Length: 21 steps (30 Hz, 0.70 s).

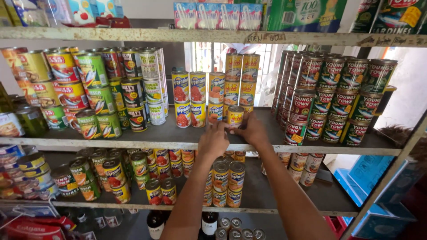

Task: Packing canned goods from a grocery shelf into a cardboard box.

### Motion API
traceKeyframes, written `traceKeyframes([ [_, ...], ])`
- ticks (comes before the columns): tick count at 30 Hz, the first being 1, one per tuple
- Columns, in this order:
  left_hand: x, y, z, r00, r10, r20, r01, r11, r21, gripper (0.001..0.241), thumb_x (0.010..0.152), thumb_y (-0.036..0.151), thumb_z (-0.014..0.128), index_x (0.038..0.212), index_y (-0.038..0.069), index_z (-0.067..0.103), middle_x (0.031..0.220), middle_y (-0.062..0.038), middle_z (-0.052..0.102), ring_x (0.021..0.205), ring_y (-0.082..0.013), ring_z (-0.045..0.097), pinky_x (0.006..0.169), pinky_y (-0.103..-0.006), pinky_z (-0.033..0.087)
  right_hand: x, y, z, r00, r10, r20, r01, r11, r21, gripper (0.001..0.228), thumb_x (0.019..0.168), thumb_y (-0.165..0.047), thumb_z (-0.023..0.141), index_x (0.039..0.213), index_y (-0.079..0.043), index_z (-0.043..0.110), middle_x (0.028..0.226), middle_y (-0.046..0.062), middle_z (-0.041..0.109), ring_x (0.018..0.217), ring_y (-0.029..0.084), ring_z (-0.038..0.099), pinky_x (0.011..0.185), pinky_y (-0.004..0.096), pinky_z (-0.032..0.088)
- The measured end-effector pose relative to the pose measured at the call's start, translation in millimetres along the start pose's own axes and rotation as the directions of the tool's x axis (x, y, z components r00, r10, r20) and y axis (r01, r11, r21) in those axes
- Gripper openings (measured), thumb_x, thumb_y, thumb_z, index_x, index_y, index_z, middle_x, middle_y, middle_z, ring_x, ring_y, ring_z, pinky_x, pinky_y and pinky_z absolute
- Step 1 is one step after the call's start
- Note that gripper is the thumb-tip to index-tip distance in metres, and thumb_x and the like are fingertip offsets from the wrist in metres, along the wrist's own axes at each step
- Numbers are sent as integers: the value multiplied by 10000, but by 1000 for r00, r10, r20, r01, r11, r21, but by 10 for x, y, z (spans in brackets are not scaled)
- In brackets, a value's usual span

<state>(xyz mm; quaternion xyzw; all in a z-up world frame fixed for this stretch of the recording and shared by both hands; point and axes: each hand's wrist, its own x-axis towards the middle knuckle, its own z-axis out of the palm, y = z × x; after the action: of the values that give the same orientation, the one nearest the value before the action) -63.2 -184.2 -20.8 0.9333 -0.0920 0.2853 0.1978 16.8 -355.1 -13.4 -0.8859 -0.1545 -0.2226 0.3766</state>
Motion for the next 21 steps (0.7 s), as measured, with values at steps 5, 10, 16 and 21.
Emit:
traceKeyframes([
  [5,-152,30,-23,971,75,-228,-94,993,-74,284,936,144,594,1218,121,568,1245,-141,575,1295,-364,537,964,-498,550,-252,-191,-155,970,-117,-212,140,985,98,657,678,-244,945,1075,-5,478,951,141,588,886,302,618,774,411,545],
  [10,-734,227,-261,886,163,-434,-276,937,-212,274,953,71,635,1224,84,598,1233,-191,559,1237,-457,493,987,-534,485,-971,-301,-116,763,-374,-528,447,895,12,368,941,-31,678,1233,16,460,1163,182,452,1073,307,510,930,414,477],
  [16,-2042,-31,-154,941,204,-271,-318,806,-499,235,979,-24,609,1187,84,603,1227,-154,559,1196,-364,577,955,-438,517,-2402,-604,403,789,-384,-479,512,842,168,280,949,-1,591,1211,-8,493,1207,175,536,1113,316,539,973,433,483],
  [21,-3312,-661,715,998,0,58,46,629,-776,257,975,-33,609,1204,82,595,1202,-101,555,1106,-269,669,970,-400,592,-3534,-293,1266,913,-326,-245,381,897,226,311,886,34,602,1182,-20,524,1184,163,564,1079,364,546,967,454,454],
])
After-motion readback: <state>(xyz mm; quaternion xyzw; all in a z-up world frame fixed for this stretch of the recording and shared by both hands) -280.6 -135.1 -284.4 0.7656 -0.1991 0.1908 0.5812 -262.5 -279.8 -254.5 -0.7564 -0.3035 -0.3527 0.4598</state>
